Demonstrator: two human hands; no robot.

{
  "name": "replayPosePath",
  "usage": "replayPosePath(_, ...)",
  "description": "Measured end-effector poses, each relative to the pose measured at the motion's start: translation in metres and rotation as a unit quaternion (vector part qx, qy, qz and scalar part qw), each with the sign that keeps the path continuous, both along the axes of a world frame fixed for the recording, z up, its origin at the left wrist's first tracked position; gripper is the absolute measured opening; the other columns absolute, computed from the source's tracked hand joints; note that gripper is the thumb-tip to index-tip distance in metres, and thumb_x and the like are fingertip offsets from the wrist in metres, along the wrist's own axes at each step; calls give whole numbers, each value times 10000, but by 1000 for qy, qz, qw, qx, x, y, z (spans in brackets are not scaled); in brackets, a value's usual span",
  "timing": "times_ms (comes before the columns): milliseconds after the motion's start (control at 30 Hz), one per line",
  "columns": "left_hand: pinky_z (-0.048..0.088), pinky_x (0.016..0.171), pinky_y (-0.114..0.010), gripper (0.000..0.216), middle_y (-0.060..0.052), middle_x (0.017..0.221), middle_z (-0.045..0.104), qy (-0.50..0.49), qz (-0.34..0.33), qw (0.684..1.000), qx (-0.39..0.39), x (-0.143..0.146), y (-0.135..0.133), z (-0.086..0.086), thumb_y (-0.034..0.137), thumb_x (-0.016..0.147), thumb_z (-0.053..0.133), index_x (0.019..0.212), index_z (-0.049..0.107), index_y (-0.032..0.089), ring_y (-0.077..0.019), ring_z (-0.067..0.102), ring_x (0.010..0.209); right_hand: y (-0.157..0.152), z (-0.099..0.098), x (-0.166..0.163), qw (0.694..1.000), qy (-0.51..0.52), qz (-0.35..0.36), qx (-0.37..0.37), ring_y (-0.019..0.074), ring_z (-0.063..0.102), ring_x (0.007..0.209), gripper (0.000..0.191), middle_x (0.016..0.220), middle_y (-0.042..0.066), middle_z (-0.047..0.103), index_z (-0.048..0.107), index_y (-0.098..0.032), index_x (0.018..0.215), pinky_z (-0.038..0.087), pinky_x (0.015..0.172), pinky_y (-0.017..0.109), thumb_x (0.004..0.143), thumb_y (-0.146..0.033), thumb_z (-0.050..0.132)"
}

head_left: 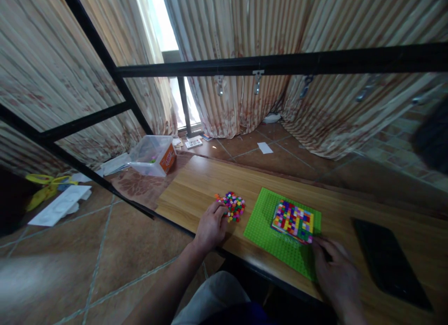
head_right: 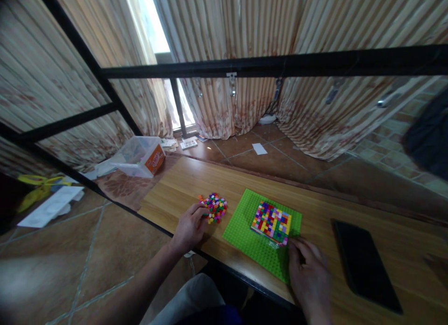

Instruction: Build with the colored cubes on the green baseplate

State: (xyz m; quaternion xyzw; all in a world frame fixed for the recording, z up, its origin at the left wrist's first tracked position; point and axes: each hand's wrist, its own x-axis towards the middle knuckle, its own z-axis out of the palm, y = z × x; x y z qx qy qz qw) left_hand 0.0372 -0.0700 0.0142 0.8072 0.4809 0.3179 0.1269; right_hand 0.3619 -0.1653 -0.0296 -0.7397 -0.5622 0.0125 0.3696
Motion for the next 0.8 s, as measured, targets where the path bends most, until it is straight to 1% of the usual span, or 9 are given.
replayPosePath(100, 547, 908, -345, 240, -95, 1114, 627, -20, 39, 999, -6, -9, 3, 0, 123, 872, 494, 1064, 616, 200, -197, 630, 1031, 0, 0, 0, 1000, 5, 0, 0, 277, 639, 976, 522, 1036, 116, 701, 706, -192, 911, 488, 893, 419, 899, -623, 412)
replayPosePath(200, 550, 878, -327, 259, -94, 1089, 629, -40, 80, 996, -13, -19, 13, 0, 114, 880, 476, 1082, 619, 190, -190, 639, 1003, -1, 0, 1, 1000, 5, -1, -2, 273, 641, 967, 508, 1030, 109, 700, 705, -194, 911, 493, 879, 408, 895, -610, 414)
replayPosePath(333, 545, 893, -328, 341, -90, 1106, 629, -20, 120, 992, -34, -29, 32, -2, 66, 853, 459, 1118, 635, 191, -188, 643, 1006, -1, 1, 1, 1000, -3, -7, -20, 271, 644, 957, 502, 1031, 100, 696, 707, -194, 912, 498, 864, 404, 892, -596, 407)
replayPosePath(400, 536, 915, -327, 384, -86, 1121, 628, 4, 113, 993, -41, -31, 42, -3, 50, 839, 448, 1134, 648, 192, -186, 642, 1013, -1, 1, 2, 1000, -4, -8, -22, 272, 643, 963, 497, 1026, 100, 694, 705, -194, 913, 494, 874, 408, 891, -591, 408)
replayPosePath(500, 522, 937, -336, 376, -87, 1094, 641, 45, 85, 994, -53, -30, 56, -1, 70, 843, 449, 1116, 680, 185, -190, 636, 994, -1, 1, 2, 1000, -7, -6, -21, 272, 640, 968, 498, 1020, 103, 692, 703, -194, 911, 491, 882, 411, 891, -593, 405)
replayPosePath(600, 515, 925, -323, 331, -81, 1033, 656, 85, 40, 994, -64, -29, 66, 4, 100, 857, 456, 1033, 715, 206, -190, 626, 972, 0, 1, 2, 1000, -10, -3, -16, 275, 637, 967, 507, 1024, 110, 693, 704, -192, 911, 491, 881, 418, 895, -599, 402)
replayPosePath(667, 514, 900, -307, 290, -73, 996, 661, 94, 17, 993, -68, -30, 70, 7, 121, 870, 457, 958, 718, 213, -182, 624, 941, 0, 2, 0, 1000, -10, -2, -8, 274, 638, 954, 513, 1012, 111, 694, 705, -189, 902, 492, 876, 421, 899, -601, 399)
replayPosePath(733, 515, 864, -301, 245, -73, 971, 659, 90, 15, 993, -73, -31, 71, 8, 136, 875, 463, 899, 699, 200, -178, 626, 904, 1, 3, -1, 1000, -9, -1, 3, 269, 639, 943, 515, 996, 108, 694, 708, -187, 897, 494, 868, 420, 906, -598, 397)
replayPosePath(800, 513, 833, -302, 204, -77, 953, 653, 83, 29, 993, -75, -33, 71, 7, 139, 870, 470, 862, 669, 184, -179, 631, 880, 2, 4, -3, 1000, -5, -2, 13, 264, 637, 942, 506, 987, 106, 692, 710, -185, 893, 495, 867, 417, 913, -585, 400)
